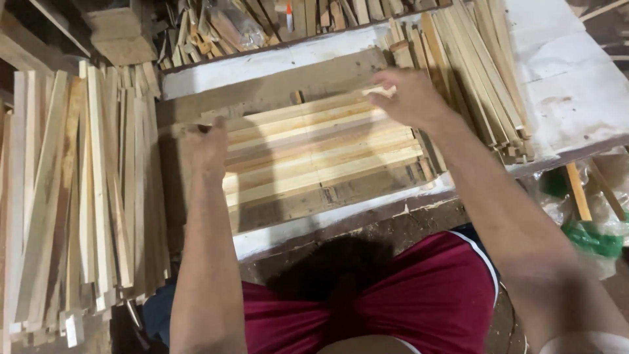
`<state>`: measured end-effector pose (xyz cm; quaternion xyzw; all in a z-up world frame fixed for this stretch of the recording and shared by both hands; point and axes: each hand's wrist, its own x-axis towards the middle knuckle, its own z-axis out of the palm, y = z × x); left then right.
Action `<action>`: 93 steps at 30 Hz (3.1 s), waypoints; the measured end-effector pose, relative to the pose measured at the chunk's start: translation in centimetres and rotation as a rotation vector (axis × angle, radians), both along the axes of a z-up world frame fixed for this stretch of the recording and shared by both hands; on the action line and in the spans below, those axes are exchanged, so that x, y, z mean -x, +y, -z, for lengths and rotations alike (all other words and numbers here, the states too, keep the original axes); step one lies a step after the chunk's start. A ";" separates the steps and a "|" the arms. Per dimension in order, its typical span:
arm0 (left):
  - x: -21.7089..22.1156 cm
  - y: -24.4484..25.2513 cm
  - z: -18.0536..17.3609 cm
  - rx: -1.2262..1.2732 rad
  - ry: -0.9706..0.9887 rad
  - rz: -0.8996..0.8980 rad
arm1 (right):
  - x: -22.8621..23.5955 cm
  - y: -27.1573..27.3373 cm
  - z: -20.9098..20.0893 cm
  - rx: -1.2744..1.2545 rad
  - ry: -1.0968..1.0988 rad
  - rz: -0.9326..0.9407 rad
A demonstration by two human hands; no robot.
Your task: Arranging and aligning thin wooden strips on a board and marking them with a pencil.
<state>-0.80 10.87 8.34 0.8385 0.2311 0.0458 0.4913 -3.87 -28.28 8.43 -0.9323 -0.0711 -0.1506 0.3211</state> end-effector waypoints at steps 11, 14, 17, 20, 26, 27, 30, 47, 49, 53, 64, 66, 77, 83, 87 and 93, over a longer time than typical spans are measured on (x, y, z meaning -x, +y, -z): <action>0.6 1.3 0.3 0.012 -0.254 0.109 | -4.1 9.2 -1.8 0.470 0.360 -0.263; 3.3 1.3 -3.0 0.033 -0.139 0.182 | -4.3 10.1 -2.6 0.522 0.437 -0.233; 3.5 2.0 -2.9 -0.003 0.050 0.246 | -4.2 10.8 -3.2 0.561 0.490 -0.176; 4.7 1.8 -3.5 0.085 -0.116 0.280 | -3.7 11.6 -5.0 0.508 0.557 -0.206; 6.3 0.3 -5.3 0.417 -0.204 0.223 | -5.0 11.3 -5.2 0.543 0.609 -0.235; 6.0 0.4 -4.9 0.419 -0.203 0.229 | -4.6 11.5 -6.0 0.542 0.610 -0.228; 5.7 0.2 -4.0 0.766 -0.305 0.148 | -4.0 12.2 -7.2 0.529 0.689 -0.268; 8.9 -2.5 -0.8 1.591 -0.481 0.157 | -1.3 13.6 -8.0 0.121 0.542 -0.423; 7.2 -1.7 2.7 1.542 -0.454 0.116 | -1.0 13.5 -4.9 0.044 0.560 -0.455; 5.2 -2.3 9.0 1.482 -0.245 -0.055 | 2.2 15.3 -4.1 -0.006 0.649 -0.399; 11.6 -6.4 2.3 1.206 0.037 0.215 | -1.8 18.0 1.1 -0.114 0.450 -0.305; 11.6 -5.2 3.2 1.291 -0.012 0.224 | -0.9 17.5 -0.6 -0.086 0.463 -0.270; 13.3 0.0 3.4 1.329 -0.009 -0.019 | -2.3 12.8 -1.0 0.555 0.689 -0.315; 13.7 -0.1 2.9 1.332 -0.033 -0.029 | -1.0 12.8 -1.9 0.468 0.758 -0.345; 14.1 -0.3 2.7 1.344 -0.044 -0.060 | -0.8 12.7 -1.1 0.495 0.784 -0.372; 15.1 -0.8 2.5 1.345 -0.061 -0.126 | 0.5 12.7 -0.7 0.449 0.791 -0.433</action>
